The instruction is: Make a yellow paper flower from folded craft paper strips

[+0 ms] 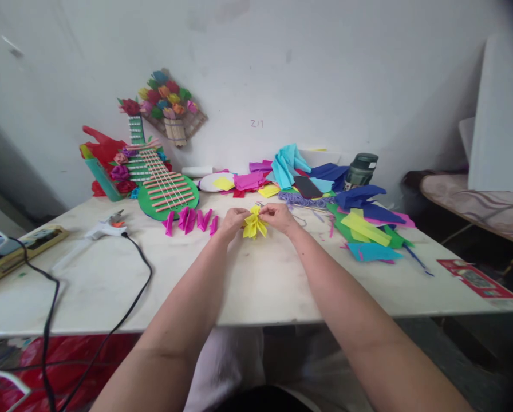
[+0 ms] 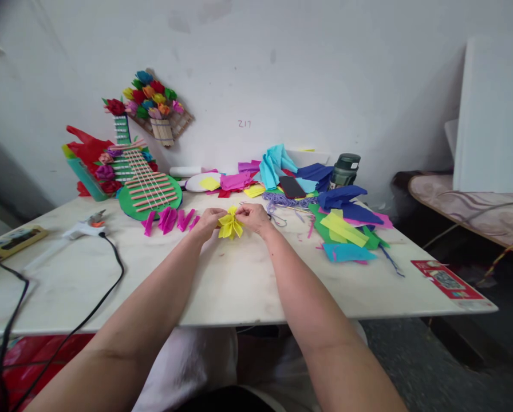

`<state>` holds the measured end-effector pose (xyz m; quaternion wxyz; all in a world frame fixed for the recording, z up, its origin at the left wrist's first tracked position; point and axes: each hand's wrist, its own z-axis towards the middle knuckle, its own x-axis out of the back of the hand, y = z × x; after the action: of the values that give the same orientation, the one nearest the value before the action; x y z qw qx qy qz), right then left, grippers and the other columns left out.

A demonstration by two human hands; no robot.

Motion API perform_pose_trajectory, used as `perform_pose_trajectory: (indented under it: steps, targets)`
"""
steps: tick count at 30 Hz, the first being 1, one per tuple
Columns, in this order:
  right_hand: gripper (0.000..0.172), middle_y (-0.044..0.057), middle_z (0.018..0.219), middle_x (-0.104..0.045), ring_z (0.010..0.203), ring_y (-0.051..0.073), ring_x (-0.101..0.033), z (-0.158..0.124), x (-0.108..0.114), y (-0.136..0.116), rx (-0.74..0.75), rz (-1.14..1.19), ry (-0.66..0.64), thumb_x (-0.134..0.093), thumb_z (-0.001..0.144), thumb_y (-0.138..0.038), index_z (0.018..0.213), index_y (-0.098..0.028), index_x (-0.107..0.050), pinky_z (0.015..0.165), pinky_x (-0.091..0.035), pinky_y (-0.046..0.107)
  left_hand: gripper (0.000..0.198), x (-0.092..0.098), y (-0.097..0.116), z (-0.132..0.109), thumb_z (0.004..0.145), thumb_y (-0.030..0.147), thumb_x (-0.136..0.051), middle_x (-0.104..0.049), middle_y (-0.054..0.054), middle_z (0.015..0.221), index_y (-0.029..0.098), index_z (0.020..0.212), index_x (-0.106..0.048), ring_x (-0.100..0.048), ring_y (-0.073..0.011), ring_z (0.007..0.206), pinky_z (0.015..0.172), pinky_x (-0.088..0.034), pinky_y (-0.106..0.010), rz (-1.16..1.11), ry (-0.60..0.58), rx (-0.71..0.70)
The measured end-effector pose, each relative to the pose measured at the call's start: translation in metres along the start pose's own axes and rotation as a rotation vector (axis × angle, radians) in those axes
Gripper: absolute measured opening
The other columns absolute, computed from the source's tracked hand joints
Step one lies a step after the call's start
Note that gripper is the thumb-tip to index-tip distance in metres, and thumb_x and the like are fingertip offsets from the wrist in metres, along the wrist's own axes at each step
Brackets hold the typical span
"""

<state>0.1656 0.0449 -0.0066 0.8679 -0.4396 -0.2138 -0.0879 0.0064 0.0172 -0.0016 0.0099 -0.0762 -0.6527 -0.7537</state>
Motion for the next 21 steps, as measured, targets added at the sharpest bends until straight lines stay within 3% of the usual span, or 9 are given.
perform_pose_trajectory:
  steps: [6, 15, 18, 21]
  targets:
    - [0.013, 0.001, 0.061, -0.063, 0.057, 0.011, -0.055, 0.0, -0.001, 0.002, -0.007, -0.147, 0.027, -0.056, 0.062, -0.023, 0.07, -0.015, -0.064, 0.056, -0.042, 0.022, 0.016, 0.0, -0.002, 0.004, 0.059, 0.028, -0.051, -0.045, 0.002, 0.048, 0.012, 0.058, -0.054, -0.04, -0.008, 0.045, 0.046, -0.03, -0.021, 0.127, 0.007, -0.06]
    - [0.019, 0.002, 0.071, -0.068, 0.067, 0.015, -0.06, -0.003, 0.002, -0.012, -0.112, -0.298, 0.099, -0.055, 0.067, -0.031, 0.077, -0.019, -0.067, 0.061, -0.043, 0.024, 0.027, -0.01, 0.015, -0.004, 0.071, 0.032, -0.046, -0.061, -0.005, 0.066, 0.016, 0.078, -0.067, -0.049, -0.0146, 0.061, 0.055, -0.032, -0.024, 0.804, 0.252, -0.217]
    - [0.02, 0.002, 0.071, -0.068, 0.066, 0.015, -0.06, -0.002, 0.001, -0.011, -0.119, -0.317, 0.12, -0.054, 0.068, -0.032, 0.077, -0.019, -0.067, 0.06, -0.043, 0.023, 0.026, -0.014, 0.017, -0.006, 0.072, 0.031, -0.046, -0.064, -0.007, 0.073, 0.018, 0.08, -0.067, -0.051, -0.0161, 0.066, 0.058, -0.033, -0.025, 0.882, 0.284, -0.267]
    - [0.019, 0.001, 0.069, -0.068, 0.063, 0.014, -0.059, -0.002, 0.001, -0.011, -0.091, -0.341, 0.154, -0.054, 0.068, -0.031, 0.075, -0.02, -0.067, 0.059, -0.041, 0.022, 0.024, -0.014, 0.015, -0.005, 0.07, 0.031, -0.048, -0.062, -0.006, 0.069, 0.017, 0.076, -0.067, -0.051, -0.0159, 0.065, 0.059, -0.034, -0.025, 0.82, 0.298, -0.274]
